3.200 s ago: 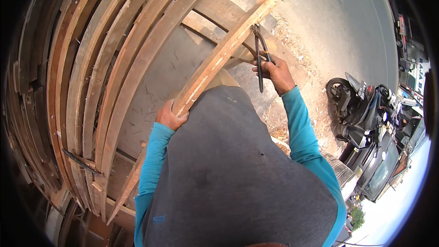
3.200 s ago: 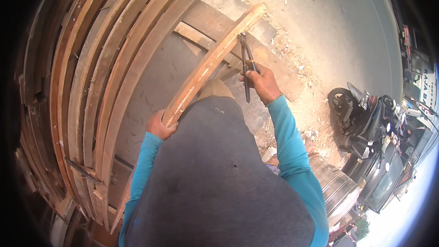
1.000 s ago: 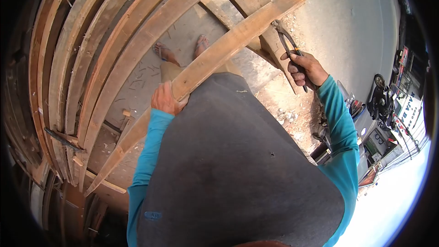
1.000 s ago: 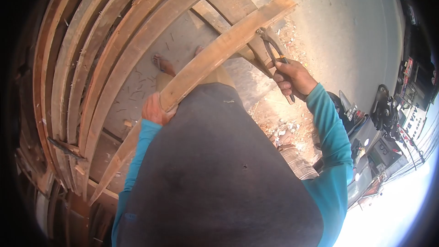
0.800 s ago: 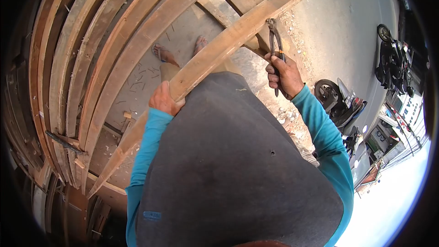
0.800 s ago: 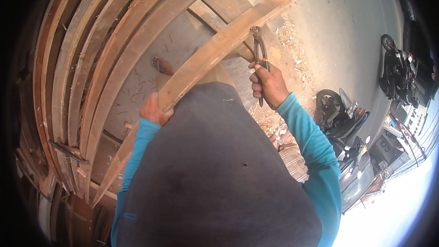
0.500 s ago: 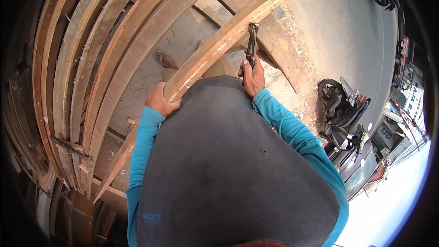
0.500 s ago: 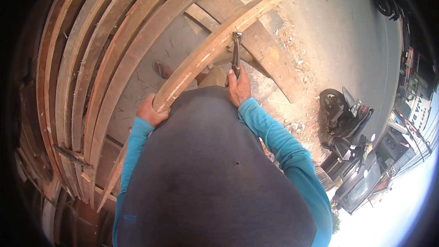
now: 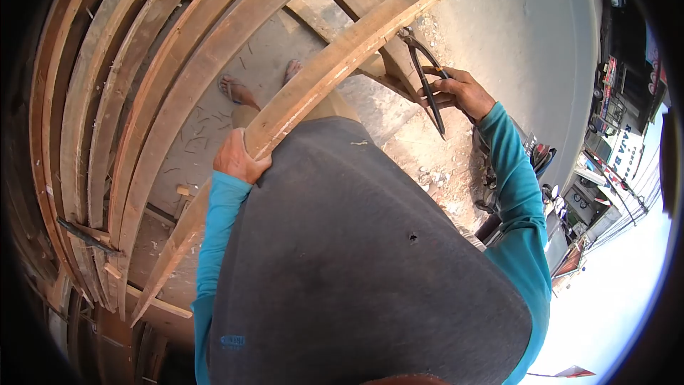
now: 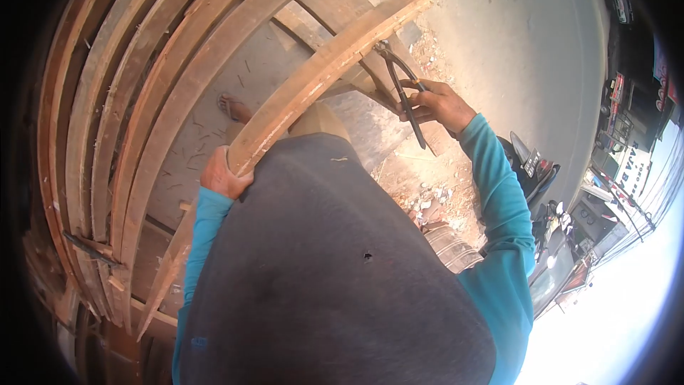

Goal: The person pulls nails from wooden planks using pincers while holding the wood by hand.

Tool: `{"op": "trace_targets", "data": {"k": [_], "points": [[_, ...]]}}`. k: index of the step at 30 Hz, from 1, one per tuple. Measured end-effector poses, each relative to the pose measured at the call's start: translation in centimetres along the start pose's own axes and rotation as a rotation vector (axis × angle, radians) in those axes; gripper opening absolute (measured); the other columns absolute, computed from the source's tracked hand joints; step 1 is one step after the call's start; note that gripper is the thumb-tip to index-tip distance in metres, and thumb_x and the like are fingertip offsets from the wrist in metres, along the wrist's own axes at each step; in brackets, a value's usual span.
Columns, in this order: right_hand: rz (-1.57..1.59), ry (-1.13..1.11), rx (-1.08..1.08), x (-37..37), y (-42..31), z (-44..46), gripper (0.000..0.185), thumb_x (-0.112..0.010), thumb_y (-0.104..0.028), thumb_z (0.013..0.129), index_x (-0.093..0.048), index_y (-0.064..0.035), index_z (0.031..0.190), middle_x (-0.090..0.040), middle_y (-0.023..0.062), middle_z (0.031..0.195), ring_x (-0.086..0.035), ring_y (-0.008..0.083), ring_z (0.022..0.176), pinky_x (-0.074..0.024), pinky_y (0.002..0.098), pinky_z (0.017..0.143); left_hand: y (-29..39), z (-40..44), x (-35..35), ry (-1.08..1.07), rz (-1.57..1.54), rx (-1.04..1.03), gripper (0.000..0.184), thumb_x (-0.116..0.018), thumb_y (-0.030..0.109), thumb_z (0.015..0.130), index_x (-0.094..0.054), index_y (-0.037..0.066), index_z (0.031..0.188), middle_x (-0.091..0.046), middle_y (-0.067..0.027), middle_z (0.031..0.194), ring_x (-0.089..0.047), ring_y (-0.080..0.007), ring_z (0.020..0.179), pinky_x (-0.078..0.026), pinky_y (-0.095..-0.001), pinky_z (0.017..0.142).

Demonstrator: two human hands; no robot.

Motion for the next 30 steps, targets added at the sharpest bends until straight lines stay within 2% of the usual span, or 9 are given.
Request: {"op": "trace_targets", "data": {"k": [7,10,14,15,16,18,20,24,30], "points": [[-0.205,-0.128,-0.082,3.2,-2.6,0.5,0.054,-0.046,-0.014,0.096,-0.041,0.005,0.147,-0.07,0.0239,0.114,-0.074,0.0326,0.096,-0.0625,0.0403,0.086,0.7,-0.6,0.2,0.109,0.051,-0.064,0.056,-0.087,0.026,0.064,-0.056,0.005,0.105,-0.062,-0.0173,0.099,-0.062,-0.0397,0.093,-0.052,-0.0483,0.078],[-0.252,-0.172,-0.167,3.6,-4.2,0.4,0.057,-0.047,-0.015,0.094,-0.042,0.0066,0.146,-0.067,0.0282,0.117,-0.073,0.0343,0.098,-0.061,0.0404,0.09,1.0,-0.7,0.2,0.126,0.084,-0.077,0.056,-0.087,0.025,0.063,-0.055,0.005,0.103,-0.06,-0.0169,0.097,-0.061,-0.0396,0.091,-0.052,-0.0483,0.078],[-0.187,-0.183,-0.223,4.4,-3.9,0.8,0.052,-0.046,-0.014,0.098,-0.042,0.004,0.146,-0.071,0.0161,0.096,-0.075,0.0278,0.085,-0.0655,0.0392,0.073,1.1,-0.7,-0.1,0.139,0.107,-0.086,0.055,-0.088,0.024,0.061,-0.054,0.006,0.101,-0.057,-0.0163,0.096,-0.06,-0.0395,0.091,-0.05,-0.0489,0.079],[-0.108,-0.226,-0.211,4.1,-3.6,1.0,0.046,-0.047,-0.015,0.099,-0.047,0.0031,0.141,-0.066,0.0082,0.084,-0.07,0.0186,0.07,-0.063,0.0332,0.06,1.1,-0.7,-0.1,0.139,0.109,-0.084,0.055,-0.088,0.024,0.061,-0.054,0.006,0.101,-0.057,-0.0163,0.096,-0.06,-0.0395,0.091,-0.05,-0.0489,0.079],[0.068,-0.238,-0.247,2.5,-3.5,0.5,0.037,-0.047,-0.016,0.101,-0.052,0.0014,0.133,-0.058,0.0017,0.078,-0.056,0.0099,0.057,-0.0507,0.025,0.048,1.1,-0.7,-0.1,0.133,0.106,-0.084,0.056,-0.088,0.024,0.061,-0.053,0.006,0.101,-0.056,-0.0162,0.097,-0.059,-0.0395,0.092,-0.05,-0.0491,0.08],[0.293,-0.185,-0.273,-0.2,-1.4,-0.1,0.031,-0.043,-0.016,0.103,-0.053,0.0006,0.128,-0.048,-0.0004,0.077,-0.041,0.0076,0.057,-0.0381,0.0239,0.048,1.2,-0.9,-0.2,0.126,0.106,-0.083,0.057,-0.089,0.024,0.06,-0.052,0.006,0.101,-0.056,-0.0162,0.097,-0.059,-0.0395,0.092,-0.049,-0.0492,0.081],[0.356,-0.059,-0.219,-2.5,0.3,-0.1,0.022,-0.042,-0.019,0.104,-0.055,-0.0036,0.114,-0.045,-0.0017,0.076,-0.039,0.0069,0.057,-0.0355,0.0231,0.048,1.3,-1.0,-0.7,0.117,0.167,-0.045,0.06,-0.09,0.024,0.059,-0.051,0.007,0.101,-0.056,-0.0159,0.098,-0.058,-0.0396,0.094,-0.049,-0.0493,0.082],[0.544,0.088,-0.1,-6.2,2.9,1.0,0.016,-0.048,-0.021,0.102,-0.052,-0.0061,0.107,-0.046,0.0008,0.076,-0.041,0.0085,0.057,-0.0381,0.0255,0.048,1.3,-1.2,-0.6,0.109,0.154,-0.083,0.06,-0.09,0.023,0.058,-0.051,0.007,0.101,-0.056,-0.0161,0.097,-0.058,-0.0399,0.092,-0.049,-0.0491,0.081],[0.689,0.448,0.229,-12.8,5.0,5.4,0.017,-0.05,-0.021,0.104,-0.046,-0.0054,0.11,-0.047,0.0043,0.077,-0.044,0.0115,0.055,-0.0401,0.0297,0.049,1.3,-0.3,0.1,0.067,0.137,-0.037,0.058,-0.088,0.025,0.061,-0.053,0.007,0.103,-0.061,-0.0174,0.101,-0.061,-0.0408,0.096,-0.051,-0.0485,0.081]]}}
Point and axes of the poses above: each hand's wrist, its own z-axis towards the middle knuckle, its own x-axis out of the back of the hand, y = z × x, the point moved 7 cm from there along z, towards the middle knuckle
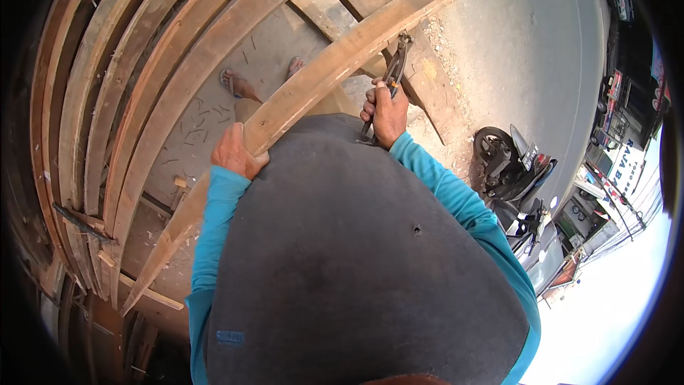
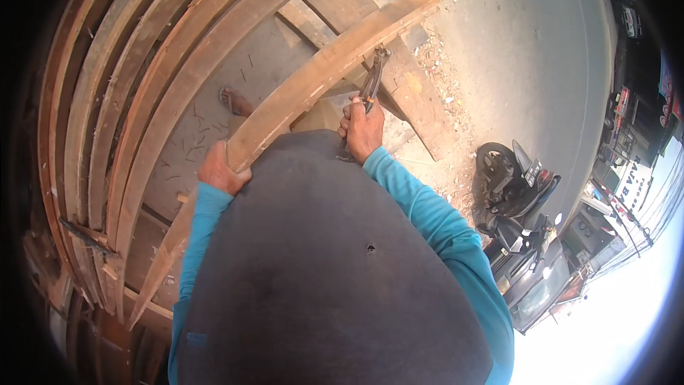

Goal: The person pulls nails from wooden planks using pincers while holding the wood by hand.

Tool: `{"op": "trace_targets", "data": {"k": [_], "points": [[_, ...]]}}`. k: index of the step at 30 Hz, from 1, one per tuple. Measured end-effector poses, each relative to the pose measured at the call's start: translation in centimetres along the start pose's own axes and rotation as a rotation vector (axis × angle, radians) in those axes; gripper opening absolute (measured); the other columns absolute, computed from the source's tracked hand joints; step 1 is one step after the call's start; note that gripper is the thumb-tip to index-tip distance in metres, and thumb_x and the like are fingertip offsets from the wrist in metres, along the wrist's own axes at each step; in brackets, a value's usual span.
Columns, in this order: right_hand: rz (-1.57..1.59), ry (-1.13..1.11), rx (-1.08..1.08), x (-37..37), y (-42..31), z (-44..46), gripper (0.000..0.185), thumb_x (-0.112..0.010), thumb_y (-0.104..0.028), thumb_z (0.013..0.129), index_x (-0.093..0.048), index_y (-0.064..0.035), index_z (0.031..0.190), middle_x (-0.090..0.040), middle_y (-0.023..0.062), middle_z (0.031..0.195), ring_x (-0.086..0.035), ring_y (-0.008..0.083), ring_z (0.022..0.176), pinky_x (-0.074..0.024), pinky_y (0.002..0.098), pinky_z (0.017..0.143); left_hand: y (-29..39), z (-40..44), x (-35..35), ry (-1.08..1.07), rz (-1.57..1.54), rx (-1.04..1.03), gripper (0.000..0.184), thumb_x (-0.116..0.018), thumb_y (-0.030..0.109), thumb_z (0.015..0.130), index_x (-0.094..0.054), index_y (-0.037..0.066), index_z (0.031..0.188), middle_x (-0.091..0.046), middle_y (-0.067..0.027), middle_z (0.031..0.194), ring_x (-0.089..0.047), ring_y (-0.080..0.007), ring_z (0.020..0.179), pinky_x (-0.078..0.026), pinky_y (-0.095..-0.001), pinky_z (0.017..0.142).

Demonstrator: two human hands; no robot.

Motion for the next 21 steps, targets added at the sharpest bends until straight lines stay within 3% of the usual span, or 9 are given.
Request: {"op": "trace_targets", "data": {"k": [2,6,8,12,17,21], "points": [[-0.014,0.029,0.172,-1.0,2.4,1.8,0.017,-0.05,-0.021,0.105,-0.044,-0.0063,0.11,-0.046,0.0033,0.076,-0.044,0.0115,0.055,-0.0407,0.0312,0.049,-1.1,0.7,-0.3,-0.256,-0.071,0.157,0.055,-0.085,0.03,0.065,-0.055,0.006,0.106,-0.064,-0.019,0.105,-0.062,-0.0406,0.099,-0.052,-0.0486,0.083],[-0.227,-0.045,0.236,-0.6,0.4,0.7,0.021,-0.05,-0.019,0.102,-0.05,-0.0007,0.113,-0.057,0.0074,0.083,-0.059,0.0166,0.065,-0.0517,0.0328,0.059,-1.7,0.5,0.1,-0.162,-0.121,0.101,0.055,-0.082,0.034,0.067,-0.057,0.005,0.107,-0.066,-0.0196,0.106,-0.063,-0.0399,0.1,-0.052,-0.0486,0.083],[-0.265,-0.154,0.169,0.9,-2.0,-0.4,0.033,-0.049,-0.019,0.1,-0.05,0.0063,0.122,-0.066,0.0162,0.101,-0.07,0.0249,0.088,-0.0593,0.0385,0.08,-1.7,0.0,0.7,0.019,-0.098,0.108,0.055,-0.083,0.032,0.066,-0.058,0.005,0.107,-0.065,-0.0182,0.103,-0.063,-0.039,0.098,-0.051,-0.0488,0.082],[-0.359,-0.224,0.121,3.9,-6.8,-1.2,0.045,-0.045,-0.01,0.093,-0.048,0.0091,0.134,-0.066,0.0214,0.117,-0.069,0.0286,0.105,-0.0578,0.0421,0.093,-1.3,0.2,1.8,0.118,-0.024,0.049,0.056,-0.083,0.032,0.064,-0.058,0.005,0.106,-0.063,-0.0169,0.1,-0.062,-0.0387,0.095,-0.051,-0.0491,0.08],[-0.312,-0.34,-0.044,6.0,-10.7,0.4,0.059,-0.041,-0.007,0.09,-0.038,0.0082,0.147,-0.066,0.0217,0.12,-0.069,0.03,0.107,-0.0576,0.0392,0.093,-1.1,0.7,1.3,0.076,0.013,0.03,0.057,-0.084,0.03,0.062,-0.056,0.004,0.104,-0.06,-0.0165,0.098,-0.06,-0.0395,0.094,-0.05,-0.0486,0.079],[-0.318,-0.464,-0.15,6.1,-11.9,2.2,0.059,-0.04,-0.006,0.091,-0.035,0.0085,0.148,-0.066,0.0241,0.12,-0.069,0.0328,0.108,-0.0581,0.0393,0.09,-1.2,0.8,1.0,0.038,0.056,0.061,0.057,-0.085,0.029,0.061,-0.055,0.004,0.102,-0.06,-0.0169,0.099,-0.06,-0.0397,0.094,-0.049,-0.0484,0.08]]}}
Point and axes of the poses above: each hand's wrist, its own z-axis towards the middle knuckle, its own x-axis out of the back of the hand, y = z × x, the point moved 7 cm from there along z, towards the middle knuckle
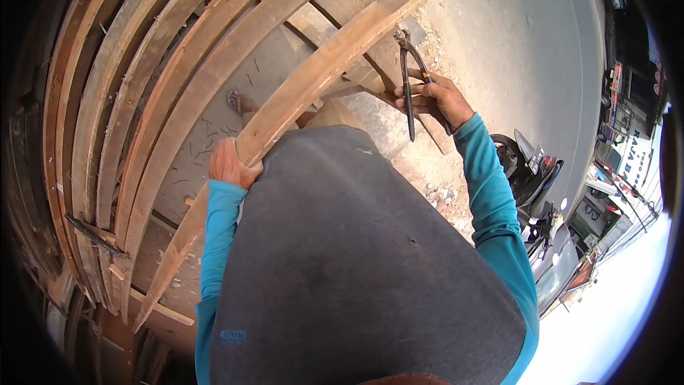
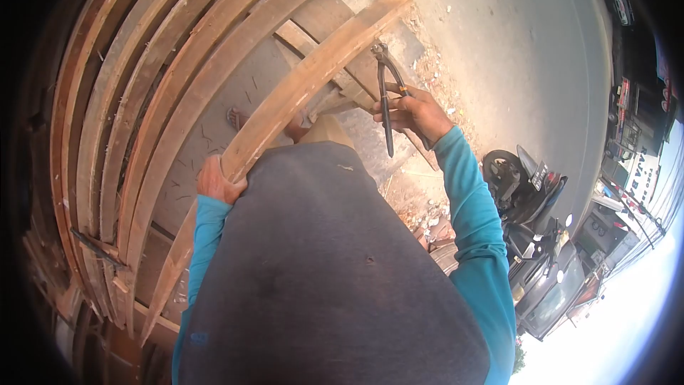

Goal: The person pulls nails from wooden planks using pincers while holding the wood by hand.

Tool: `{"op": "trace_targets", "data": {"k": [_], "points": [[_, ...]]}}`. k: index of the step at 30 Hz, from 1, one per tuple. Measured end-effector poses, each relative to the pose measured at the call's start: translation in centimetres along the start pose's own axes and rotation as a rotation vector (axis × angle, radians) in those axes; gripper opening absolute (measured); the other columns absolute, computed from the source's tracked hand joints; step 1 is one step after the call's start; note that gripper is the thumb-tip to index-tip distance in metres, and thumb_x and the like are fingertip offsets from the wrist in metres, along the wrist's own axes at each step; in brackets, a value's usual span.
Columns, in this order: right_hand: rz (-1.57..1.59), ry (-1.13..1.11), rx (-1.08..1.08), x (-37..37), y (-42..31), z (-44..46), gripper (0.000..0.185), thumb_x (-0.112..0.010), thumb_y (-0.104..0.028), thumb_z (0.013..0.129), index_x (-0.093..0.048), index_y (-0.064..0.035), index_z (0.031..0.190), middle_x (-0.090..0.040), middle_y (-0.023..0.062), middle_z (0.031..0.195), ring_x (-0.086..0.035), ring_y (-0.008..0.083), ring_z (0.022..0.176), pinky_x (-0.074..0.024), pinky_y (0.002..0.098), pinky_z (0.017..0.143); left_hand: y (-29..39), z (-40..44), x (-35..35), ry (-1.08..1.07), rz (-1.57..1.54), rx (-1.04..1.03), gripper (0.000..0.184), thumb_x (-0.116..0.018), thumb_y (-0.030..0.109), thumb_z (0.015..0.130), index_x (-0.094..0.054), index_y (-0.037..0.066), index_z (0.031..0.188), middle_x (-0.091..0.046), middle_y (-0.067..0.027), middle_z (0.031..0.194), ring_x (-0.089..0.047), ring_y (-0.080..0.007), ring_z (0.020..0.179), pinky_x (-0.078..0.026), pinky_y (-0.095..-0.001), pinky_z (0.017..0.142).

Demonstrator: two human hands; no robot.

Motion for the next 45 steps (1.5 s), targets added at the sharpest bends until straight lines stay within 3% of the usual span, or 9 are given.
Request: {"op": "trace_targets", "data": {"k": [7,23,26,28,29,32,38,41,45], "points": [[-0.096,-0.058,-0.111,2.3,-1.7,1.6,0.059,-0.041,-0.009,0.092,-0.036,0.0091,0.147,-0.064,0.0285,0.124,-0.069,0.0369,0.108,-0.0551,0.0442,0.1,-0.1,-0.1,-0.2,0.042,-0.051,-0.019,0.057,-0.086,0.027,0.059,-0.054,0.004,0.101,-0.058,-0.0173,0.098,-0.058,-0.0405,0.094,-0.049,-0.0485,0.08],[-0.1,-0.234,-0.337,3.3,-4.7,2.8,0.064,-0.046,-0.009,0.089,-0.03,0.0118,0.147,-0.064,0.0354,0.118,-0.071,0.0417,0.101,-0.0649,0.0425,0.079,0.2,0.1,0.0,0.027,-0.041,-0.028,0.055,-0.087,0.026,0.06,-0.056,0.004,0.099,-0.057,-0.0176,0.096,-0.057,-0.0403,0.092,-0.047,-0.0482,0.08],[-0.096,-0.185,-0.314,3.7,-4.6,3.0,0.062,-0.046,-0.009,0.089,-0.033,0.0115,0.146,-0.069,0.0282,0.106,-0.074,0.0355,0.09,-0.0658,0.0407,0.076,0.1,-0.1,-0.3,0.065,-0.017,-0.037,0.053,-0.086,0.027,0.061,-0.056,0.005,0.099,-0.057,-0.0169,0.096,-0.057,-0.0393,0.091,-0.047,-0.0477,0.08],[0.164,-0.321,-0.348,3.2,-3.8,3.1,0.049,-0.044,-0.014,0.095,-0.045,0.0072,0.138,-0.063,0.0109,0.084,-0.066,0.0176,0.064,-0.061,0.0308,0.056,0.2,-0.1,-0.4,0.059,-0.004,-0.044,0.053,-0.086,0.027,0.062,-0.057,0.005,0.099,-0.057,-0.0166,0.095,-0.057,-0.039,0.091,-0.047,-0.0477,0.08],[0.172,-0.316,-0.348,3.1,-3.1,3.1,0.049,-0.044,-0.014,0.095,-0.045,0.0072,0.138,-0.063,0.0109,0.084,-0.066,0.0176,0.064,-0.061,0.0308,0.056,0.1,-0.1,-0.5,0.06,0.005,-0.046,0.052,-0.086,0.027,0.062,-0.057,0.005,0.1,-0.056,-0.0163,0.095,-0.057,-0.0387,0.091,-0.047,-0.0476,0.079],[0.275,-0.166,-0.406,1.2,-0.8,2.6,0.028,-0.047,-0.027,0.105,-0.056,-0.0014,0.11,-0.044,-0.003,0.074,-0.032,0.0046,0.051,-0.0287,0.0205,0.042,-0.3,-0.3,-1.1,0.082,0.009,-0.056,0.053,-0.085,0.027,0.063,-0.057,0.005,0.102,-0.056,-0.0164,0.095,-0.057,-0.0388,0.091,-0.047,-0.0479,0.08],[0.454,0.114,-0.21,-4.5,2.1,3.2,0.018,-0.051,-0.023,0.102,-0.051,-0.0053,0.098,-0.046,-0.0001,0.075,-0.039,0.0071,0.055,-0.0362,0.0254,0.046,-0.2,0.0,-1.0,0.031,-0.038,-0.057,0.056,-0.086,0.026,0.061,-0.056,0.005,0.102,-0.057,-0.0169,0.095,-0.057,-0.0398,0.093,-0.047,-0.048,0.082],[0.443,0.474,0.021,-8.9,4.7,5.7,0.013,-0.052,-0.018,0.099,-0.05,-0.0048,0.098,-0.048,0.0037,0.076,-0.043,0.0112,0.056,-0.0407,0.0296,0.05,-0.2,0.1,-0.8,-0.003,-0.038,-0.037,0.056,-0.087,0.027,0.061,-0.055,0.005,0.101,-0.058,-0.0174,0.094,-0.058,-0.0408,0.092,-0.048,-0.0488,0.081],[0.342,0.515,0.196,-10.6,8.0,6.6,0.019,-0.05,-0.015,0.097,-0.052,0.0006,0.108,-0.052,0.007,0.08,-0.052,0.0149,0.061,-0.0473,0.0321,0.055,-0.5,1.2,-0.3,-0.153,-0.065,0.016,0.055,-0.087,0.027,0.062,-0.054,0.005,0.1,-0.058,-0.0181,0.093,-0.058,-0.0413,0.09,-0.048,-0.0499,0.078]]}}
Point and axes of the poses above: each hand's wrist, its own z-axis towards the middle knuckle, its own x-axis out of the back of the hand, y = z × x, the point moved 7 cm from there along z, towards the middle knuckle
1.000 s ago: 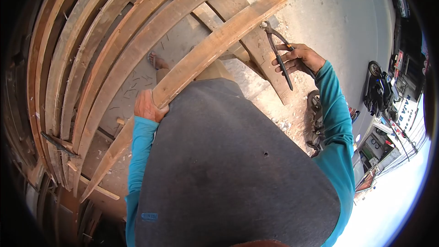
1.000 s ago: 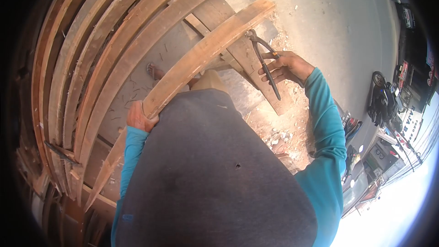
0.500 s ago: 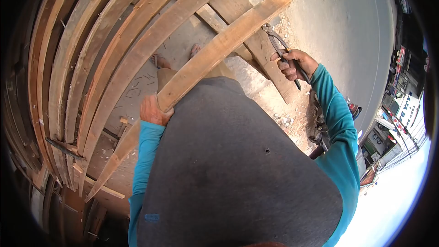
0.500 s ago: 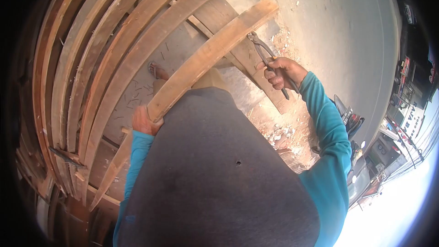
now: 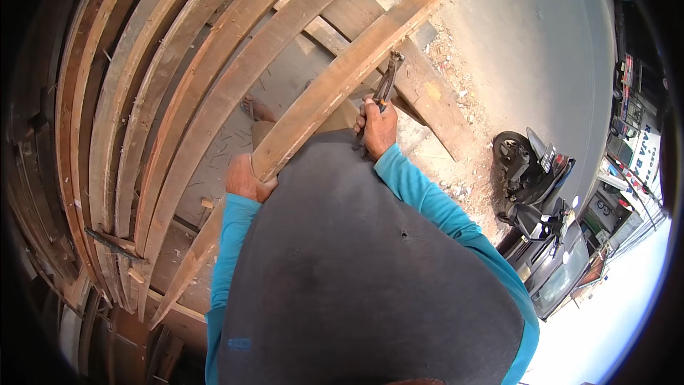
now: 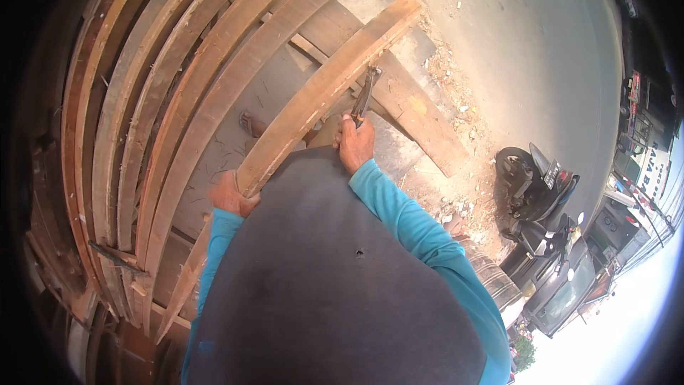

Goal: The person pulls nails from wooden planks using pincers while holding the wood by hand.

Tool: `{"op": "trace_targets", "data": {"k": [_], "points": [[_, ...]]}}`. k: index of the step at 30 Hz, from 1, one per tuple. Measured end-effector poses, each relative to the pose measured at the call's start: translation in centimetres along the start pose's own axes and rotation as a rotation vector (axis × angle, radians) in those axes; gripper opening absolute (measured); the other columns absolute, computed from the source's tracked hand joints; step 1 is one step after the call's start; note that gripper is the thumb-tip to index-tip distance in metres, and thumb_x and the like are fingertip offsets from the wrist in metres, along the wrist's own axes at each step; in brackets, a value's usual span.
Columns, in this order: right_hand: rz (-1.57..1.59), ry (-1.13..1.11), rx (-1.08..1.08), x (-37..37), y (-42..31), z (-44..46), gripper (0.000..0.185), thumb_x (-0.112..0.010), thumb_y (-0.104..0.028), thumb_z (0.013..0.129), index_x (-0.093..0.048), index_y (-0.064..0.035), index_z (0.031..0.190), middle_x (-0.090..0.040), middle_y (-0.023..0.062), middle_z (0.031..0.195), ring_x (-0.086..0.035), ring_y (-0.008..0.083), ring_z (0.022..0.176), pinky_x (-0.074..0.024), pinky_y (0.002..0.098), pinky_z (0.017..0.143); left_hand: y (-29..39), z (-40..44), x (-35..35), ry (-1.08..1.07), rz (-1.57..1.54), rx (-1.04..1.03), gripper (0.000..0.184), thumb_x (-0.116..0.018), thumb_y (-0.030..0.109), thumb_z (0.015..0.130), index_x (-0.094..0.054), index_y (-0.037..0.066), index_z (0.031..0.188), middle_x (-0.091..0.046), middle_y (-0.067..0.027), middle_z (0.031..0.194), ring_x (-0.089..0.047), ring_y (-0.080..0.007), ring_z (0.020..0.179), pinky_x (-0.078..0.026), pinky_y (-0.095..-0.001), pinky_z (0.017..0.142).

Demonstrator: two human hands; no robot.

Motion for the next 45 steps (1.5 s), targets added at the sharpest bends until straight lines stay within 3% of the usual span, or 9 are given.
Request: {"op": "trace_targets", "data": {"k": [2,6,8,20,36,39,42,43,45], "points": [[-0.07,-0.034,-0.026,1.4,-0.3,-1.3,0.023,-0.049,-0.013,0.096,-0.052,0.003,0.113,-0.056,0.0089,0.084,-0.058,0.0171,0.066,-0.0521,0.0337,0.058,0.1,-0.5,-0.2,0.101,-0.029,-0.057,0.053,-0.086,0.027,0.063,-0.053,0.005,0.098,-0.058,-0.0185,0.093,-0.059,-0.0417,0.089,-0.048,-0.0507,0.076],[-0.216,-0.289,-0.105,4.2,-4.9,-1.7,0.046,-0.039,-0.008,0.091,-0.047,0.0088,0.132,-0.065,0.0225,0.118,-0.069,0.031,0.106,-0.0596,0.0422,0.091,-0.1,-0.6,-0.6,0.101,-0.002,-0.065,0.053,-0.086,0.026,0.063,-0.052,0.005,0.097,-0.058,-0.0186,0.093,-0.058,-0.0417,0.089,-0.048,-0.0506,0.076],[-0.242,-0.351,-0.109,5.7,-8.0,-0.5,0.053,-0.042,-0.008,0.094,-0.039,0.0085,0.144,-0.065,0.0244,0.122,-0.07,0.0317,0.107,-0.0608,0.0392,0.087,0.2,-0.9,-0.5,0.155,0.0,-0.096,0.054,-0.086,0.026,0.063,-0.051,0.004,0.097,-0.058,-0.019,0.092,-0.057,-0.0424,0.089,-0.048,-0.0509,0.076],[-0.671,-0.592,-0.286,7.5,-17.5,4.5,0.057,-0.035,-0.008,0.09,-0.036,0.0119,0.144,-0.065,0.0277,0.119,-0.071,0.0357,0.103,-0.059,0.0422,0.095,1.0,-1.7,-0.3,0.266,0.049,-0.099,0.054,-0.087,0.026,0.059,-0.052,0.005,0.096,-0.054,-0.0171,0.093,-0.054,-0.0401,0.09,-0.046,-0.0481,0.079],[-0.868,-0.689,-0.345,8.5,-20.3,7.6,0.053,-0.043,-0.01,0.093,-0.042,0.0105,0.142,-0.069,0.0261,0.116,-0.074,0.0329,0.098,-0.0627,0.0415,0.087,1.1,-2.2,-0.8,0.28,0.107,-0.061,0.056,-0.089,0.025,0.059,-0.052,0.007,0.096,-0.052,-0.0144,0.094,-0.054,-0.0365,0.09,-0.044,-0.0457,0.078],[-0.948,-0.622,-0.317,8.8,-20.5,8.4,0.05,-0.047,-0.011,0.094,-0.046,0.0092,0.14,-0.07,0.0163,0.094,-0.072,0.0266,0.075,-0.0641,0.0391,0.075,1.4,-1.9,-1.0,0.258,0.083,-0.085,0.056,-0.089,0.024,0.059,-0.051,0.007,0.098,-0.052,-0.0135,0.094,-0.054,-0.0356,0.089,-0.044,-0.0457,0.078],[-0.644,-0.608,-0.547,8.0,-18.9,6.3,0.043,-0.053,-0.028,0.098,-0.055,-0.0006,0.132,-0.055,0.0006,0.073,-0.05,0.0095,0.052,-0.0432,0.025,0.042,1.0,-2.4,-0.4,0.289,0.087,-0.098,0.048,-0.083,0.025,0.066,-0.051,0.008,0.097,-0.052,-0.0136,0.095,-0.055,-0.0343,0.091,-0.044,-0.0442,0.08],[-0.671,-0.598,-0.557,8.0,-17.9,6.0,0.045,-0.061,-0.041,0.093,-0.055,-0.0058,0.122,-0.049,-0.0023,0.072,-0.045,0.0089,0.052,-0.0356,0.0255,0.043,0.8,-2.5,-0.2,0.273,0.041,-0.115,0.042,-0.078,0.023,0.07,-0.051,0.007,0.098,-0.053,-0.0134,0.095,-0.056,-0.0336,0.092,-0.044,-0.0427,0.081],[-0.468,-0.554,-0.46,8.7,-14.8,6.0,0.038,-0.059,-0.045,0.098,-0.057,-0.009,0.111,-0.046,-0.0038,0.069,-0.042,0.0071,0.049,-0.0323,0.0226,0.04,-0.3,-2.1,-0.9,0.194,0.068,-0.088,0.059,-0.087,0.035,0.062,-0.052,0.006,0.1,-0.055,-0.0141,0.096,-0.059,-0.0329,0.095,-0.047,-0.0426,0.085]]}}
Point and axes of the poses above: each hand's wrist, its own z-axis towards the middle knuckle, its own x-axis out of the back of the hand, y = z × x, the point moved 7 cm from there along z, towards the middle knuckle
